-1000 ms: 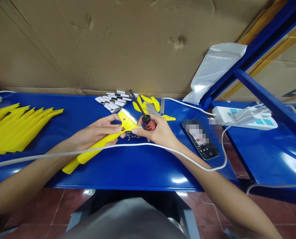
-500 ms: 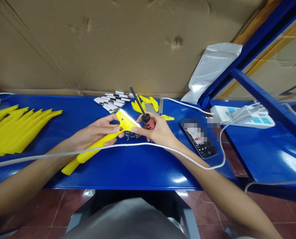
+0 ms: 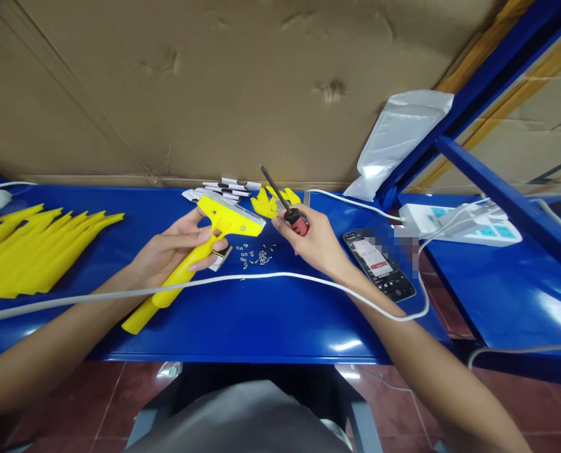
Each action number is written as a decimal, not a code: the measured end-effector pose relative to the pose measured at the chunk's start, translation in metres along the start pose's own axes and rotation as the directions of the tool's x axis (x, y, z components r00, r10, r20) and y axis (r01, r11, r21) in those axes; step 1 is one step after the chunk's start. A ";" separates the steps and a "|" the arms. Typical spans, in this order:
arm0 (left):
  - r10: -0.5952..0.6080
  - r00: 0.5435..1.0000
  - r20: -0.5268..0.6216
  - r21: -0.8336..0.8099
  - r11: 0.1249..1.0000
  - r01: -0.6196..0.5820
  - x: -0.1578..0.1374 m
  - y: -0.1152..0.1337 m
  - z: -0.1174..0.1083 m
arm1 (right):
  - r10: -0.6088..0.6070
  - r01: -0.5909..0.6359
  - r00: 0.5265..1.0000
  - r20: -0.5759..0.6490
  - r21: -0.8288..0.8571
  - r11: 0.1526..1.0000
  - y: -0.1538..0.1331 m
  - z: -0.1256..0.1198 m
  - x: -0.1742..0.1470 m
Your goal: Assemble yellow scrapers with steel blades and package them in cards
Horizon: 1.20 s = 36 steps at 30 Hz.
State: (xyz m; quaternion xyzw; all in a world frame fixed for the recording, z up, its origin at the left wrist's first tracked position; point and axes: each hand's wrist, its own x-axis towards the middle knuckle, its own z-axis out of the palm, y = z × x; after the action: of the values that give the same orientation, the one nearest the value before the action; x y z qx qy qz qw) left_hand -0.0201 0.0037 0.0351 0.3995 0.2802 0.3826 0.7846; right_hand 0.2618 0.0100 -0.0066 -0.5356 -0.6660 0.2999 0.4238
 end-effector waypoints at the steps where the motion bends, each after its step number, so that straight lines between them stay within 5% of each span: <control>1: 0.028 1.000 0.002 -0.012 1.000 -0.027 -0.001 0.001 0.000 | -0.027 0.028 1.000 0.009 -0.101 0.995 0.004 -0.002 0.002; 4: 0.087 0.996 0.013 -0.052 0.995 -0.086 -0.002 0.001 -0.001 | -0.048 0.067 0.996 0.074 -0.288 0.955 0.011 -0.001 0.004; 13: 0.089 0.989 0.120 -0.072 0.994 -0.080 -0.002 -0.001 -0.006 | 0.036 0.072 0.968 0.248 -0.415 0.907 0.009 0.023 0.007; 24: 0.040 0.993 0.113 -0.052 0.998 -0.034 0.001 -0.004 -0.001 | 0.052 0.068 0.966 0.253 -0.443 0.894 0.010 0.033 0.013; 31: -0.004 0.996 0.086 -0.059 0.998 0.009 0.003 -0.012 -0.006 | -0.045 0.040 0.999 -0.008 -0.298 0.954 0.007 0.010 0.017; 36: -0.049 0.997 0.065 -0.011 0.999 0.049 0.004 -0.013 -0.007 | -0.083 0.061 0.958 -0.274 -0.089 0.994 0.002 -0.005 0.013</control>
State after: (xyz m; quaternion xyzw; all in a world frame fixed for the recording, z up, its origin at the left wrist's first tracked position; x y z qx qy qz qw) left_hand -0.0185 0.0049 0.0196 0.3998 0.2617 0.3518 0.8049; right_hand 0.2666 0.0228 -0.0027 -0.5642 -0.6306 0.1796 0.5018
